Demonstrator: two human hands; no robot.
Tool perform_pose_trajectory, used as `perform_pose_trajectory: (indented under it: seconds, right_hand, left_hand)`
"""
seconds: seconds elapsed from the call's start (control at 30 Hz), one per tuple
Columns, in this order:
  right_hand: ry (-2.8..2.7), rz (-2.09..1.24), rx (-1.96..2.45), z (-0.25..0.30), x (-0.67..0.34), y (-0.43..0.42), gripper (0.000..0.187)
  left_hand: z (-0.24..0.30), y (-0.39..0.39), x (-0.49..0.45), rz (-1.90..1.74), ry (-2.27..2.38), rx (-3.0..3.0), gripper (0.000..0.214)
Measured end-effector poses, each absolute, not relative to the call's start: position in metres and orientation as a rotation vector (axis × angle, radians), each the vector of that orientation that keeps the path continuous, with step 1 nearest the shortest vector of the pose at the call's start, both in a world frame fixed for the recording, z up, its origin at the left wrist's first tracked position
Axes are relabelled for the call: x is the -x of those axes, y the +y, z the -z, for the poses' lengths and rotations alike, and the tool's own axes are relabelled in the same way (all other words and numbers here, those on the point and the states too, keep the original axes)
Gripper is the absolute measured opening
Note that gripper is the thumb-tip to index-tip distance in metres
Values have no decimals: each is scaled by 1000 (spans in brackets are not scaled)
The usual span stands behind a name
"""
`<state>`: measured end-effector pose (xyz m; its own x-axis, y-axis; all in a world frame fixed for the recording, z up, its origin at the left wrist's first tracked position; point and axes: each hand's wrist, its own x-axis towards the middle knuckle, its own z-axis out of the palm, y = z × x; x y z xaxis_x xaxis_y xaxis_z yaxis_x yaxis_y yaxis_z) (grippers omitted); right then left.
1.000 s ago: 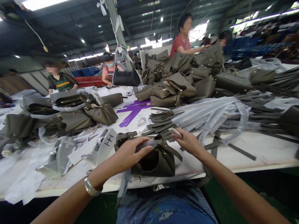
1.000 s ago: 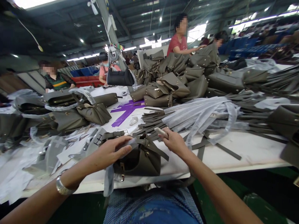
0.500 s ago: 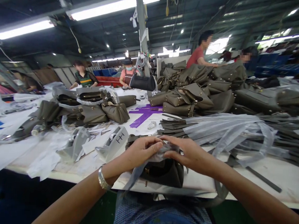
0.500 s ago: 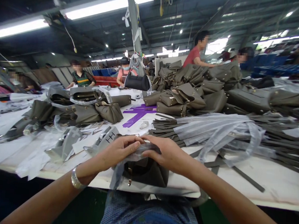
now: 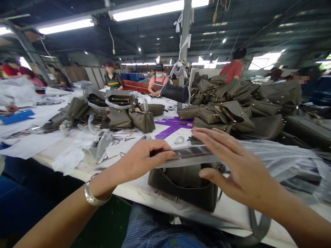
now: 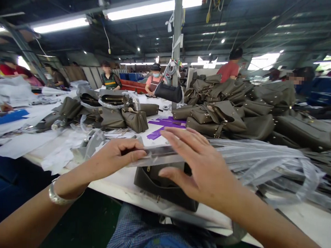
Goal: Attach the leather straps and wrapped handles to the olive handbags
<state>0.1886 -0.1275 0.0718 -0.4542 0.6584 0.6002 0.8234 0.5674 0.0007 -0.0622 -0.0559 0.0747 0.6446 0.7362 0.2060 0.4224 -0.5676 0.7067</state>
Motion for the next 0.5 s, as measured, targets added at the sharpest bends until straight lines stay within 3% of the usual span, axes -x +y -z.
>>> perform_pose_trajectory:
  seconds: [0.13,0.3,0.5]
  right_hand:
    - [-2355,603,1145,-82,-171,-116,53]
    - [-2127,889,1493,-72,-225,-99,44]
    - [-2180,882,1233,-88,-186,-115,61]
  left_hand:
    - [-95,-66,51,-713,828,-2299,36]
    - [-76,-49,89,-488,933,-2191,44]
    - [-78,-47,69,-882,1212,-2588,36]
